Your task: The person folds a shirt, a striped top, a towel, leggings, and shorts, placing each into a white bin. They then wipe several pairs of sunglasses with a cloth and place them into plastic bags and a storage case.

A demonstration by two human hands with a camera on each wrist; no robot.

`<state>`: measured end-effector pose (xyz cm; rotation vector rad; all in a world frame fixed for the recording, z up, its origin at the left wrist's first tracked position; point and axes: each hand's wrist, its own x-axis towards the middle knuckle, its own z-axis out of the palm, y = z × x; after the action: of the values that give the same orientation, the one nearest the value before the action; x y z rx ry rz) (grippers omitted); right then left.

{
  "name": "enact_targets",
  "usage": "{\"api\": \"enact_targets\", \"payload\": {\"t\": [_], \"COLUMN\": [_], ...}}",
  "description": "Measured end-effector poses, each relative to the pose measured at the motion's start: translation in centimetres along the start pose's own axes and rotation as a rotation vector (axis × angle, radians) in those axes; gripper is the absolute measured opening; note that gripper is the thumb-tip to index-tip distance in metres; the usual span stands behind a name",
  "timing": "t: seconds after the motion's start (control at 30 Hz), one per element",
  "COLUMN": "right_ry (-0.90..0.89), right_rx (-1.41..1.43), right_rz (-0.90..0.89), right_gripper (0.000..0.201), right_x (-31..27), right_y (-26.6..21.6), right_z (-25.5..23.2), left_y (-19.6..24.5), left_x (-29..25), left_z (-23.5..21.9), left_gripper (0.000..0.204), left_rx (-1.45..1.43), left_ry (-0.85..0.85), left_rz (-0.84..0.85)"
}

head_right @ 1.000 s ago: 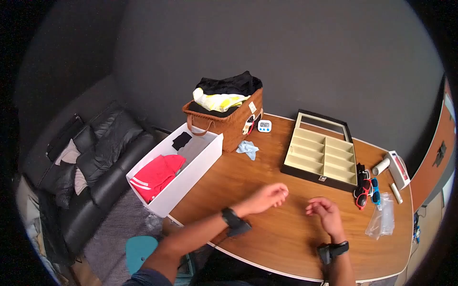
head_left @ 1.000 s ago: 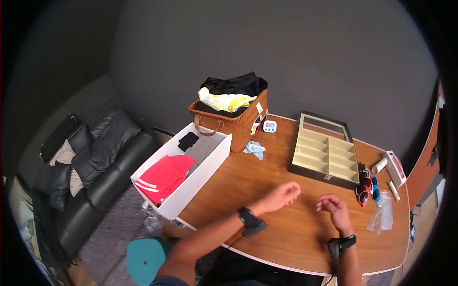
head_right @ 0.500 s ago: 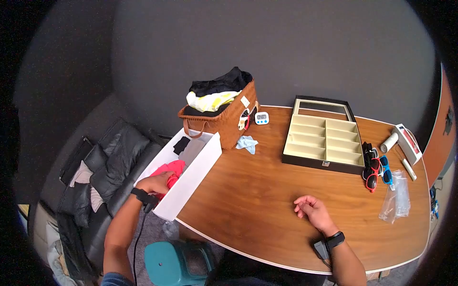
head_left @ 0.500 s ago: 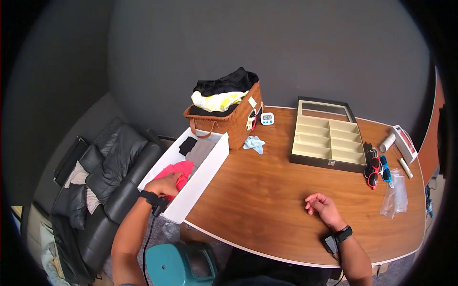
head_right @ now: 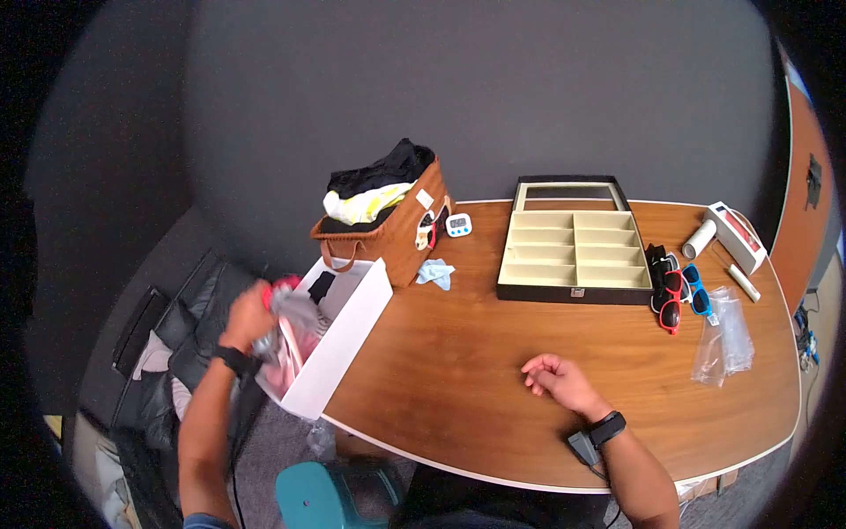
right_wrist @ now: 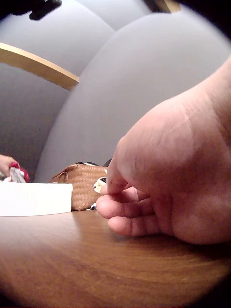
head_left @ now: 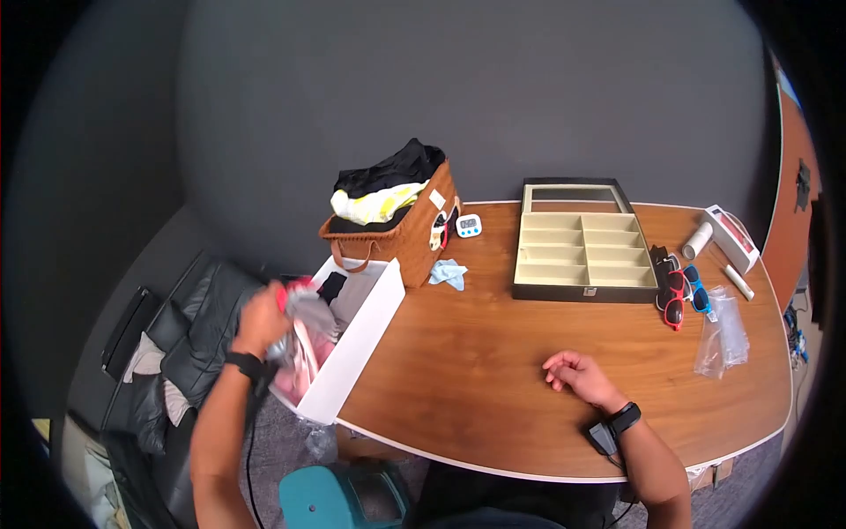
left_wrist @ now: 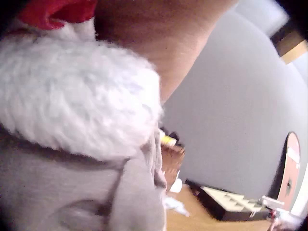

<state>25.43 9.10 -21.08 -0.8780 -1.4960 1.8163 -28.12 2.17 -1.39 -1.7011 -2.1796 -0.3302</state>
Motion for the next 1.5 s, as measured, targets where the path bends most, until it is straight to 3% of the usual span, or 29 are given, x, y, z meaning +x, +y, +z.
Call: {"api": "enact_targets", "payload": {"t": [0.13,0.23,0.3,0.4,0.5,0.53,0.6,0.67,0.73,0.77,0.8,0.87,0.93,0.97,1.0,1.1,1.2,1.27,1.33,1.4,1.5], "right_ry": [-0.010,0.004,0.024,0.007,-0.027,-0.015,-0.049,-0.048,-0.058,-0.058,-0.059,-0.064,-0.068,-0.082,-0.098,-0.093,-0.091,-0.090,-0.084,-0.088,-0.104], "right_rx": [0.030,0.029,0.022,0.020,0.026,0.027,0.048,0.049,0.052,0.045,0.037,0.046,0.056,0.057,0.057,0.043,0.034,0.027,0.026,0.027,0.037], "right_rz": [0.003,0.026,0.031,-0.005,-0.011,-0.013,-0.030,-0.030,-0.025,-0.021,-0.018,-0.034,-0.046,-0.058,-0.071,-0.055,-0.055,-0.067,-0.078,-0.051,-0.064], "right_gripper": [0.014,0.014,0.013,0.013,0.013,0.013,0.014,0.014,0.014,0.014,0.014,0.014,0.014,0.014,0.014,0.014,0.014,0.014,0.014,0.015,0.015], "right_x": [0.3,0.1,-0.2,0.1,0.3,0.4,0.5,0.5,0.6,0.6,0.6,0.7,0.7,0.7,0.8,0.9,0.9,0.8,0.8,0.7,0.9], "right_y": [0.1,-0.4,-0.5,0.1,0.3,0.4,0.6,0.6,0.7,0.6,0.6,0.6,0.8,0.9,1.0,1.0,1.0,1.0,1.0,0.8,1.3], "right_z": [-0.1,0.1,0.0,-0.2,-0.3,-0.4,-0.5,-0.6,-0.5,-0.5,-0.5,-0.5,-0.6,-0.7,-0.7,-0.7,-0.7,-0.8,-0.6,-0.6,-0.8], "left_y": [5.1,9.8,12.9,16.4,19.3,21.0,22.0,22.5,23.7,23.2,24.4,24.8,25.1,24.4,24.7,24.1,26.1,25.2,26.4,27.1,26.9], "left_x": [2.4,3.2,3.6,4.5,5.6,5.4,6.9,8.1,8.4,9.7,8.8,9.5,10.1,11.3,11.4,12.5,10.7,11.9,10.6,9.7,10.1], "left_z": [-9.6,-12.0,-11.8,-9.0,-4.7,-5.3,-1.9,-1.1,-2.3,-0.9,-3.6,-5.1,-6.8,-6.3,-6.3,-5.0,-5.0,-1.1,-1.7,-1.9,-0.2], "left_gripper": [0.049,0.048,0.046,0.050,0.051,0.056,0.054,0.058,0.064,0.055,0.053,0.050,0.047,0.045,0.046,0.046,0.055,0.059,0.056,0.052,0.046], "left_rx": [-0.208,-0.344,-0.503,-0.504,-0.515,-0.606,-0.893,-0.842,-1.103,-1.184,-1.244,-1.352,-1.506,-1.588,-1.507,-1.414,-1.439,-1.238,-1.155,-1.315,-1.310], "left_ry": [0.121,0.132,0.043,-0.038,-0.290,-0.444,-0.628,-0.660,-0.741,-0.720,-0.760,-0.642,-0.543,-0.572,-0.493,-0.601,-0.770,-0.682,-0.718,-0.954,-0.969], "left_rz": [0.016,0.121,0.222,0.295,0.276,0.315,0.327,0.303,0.192,0.201,0.078,0.021,-0.142,-0.135,-0.131,-0.041,-0.116,0.094,0.047,-0.113,-0.075]}}
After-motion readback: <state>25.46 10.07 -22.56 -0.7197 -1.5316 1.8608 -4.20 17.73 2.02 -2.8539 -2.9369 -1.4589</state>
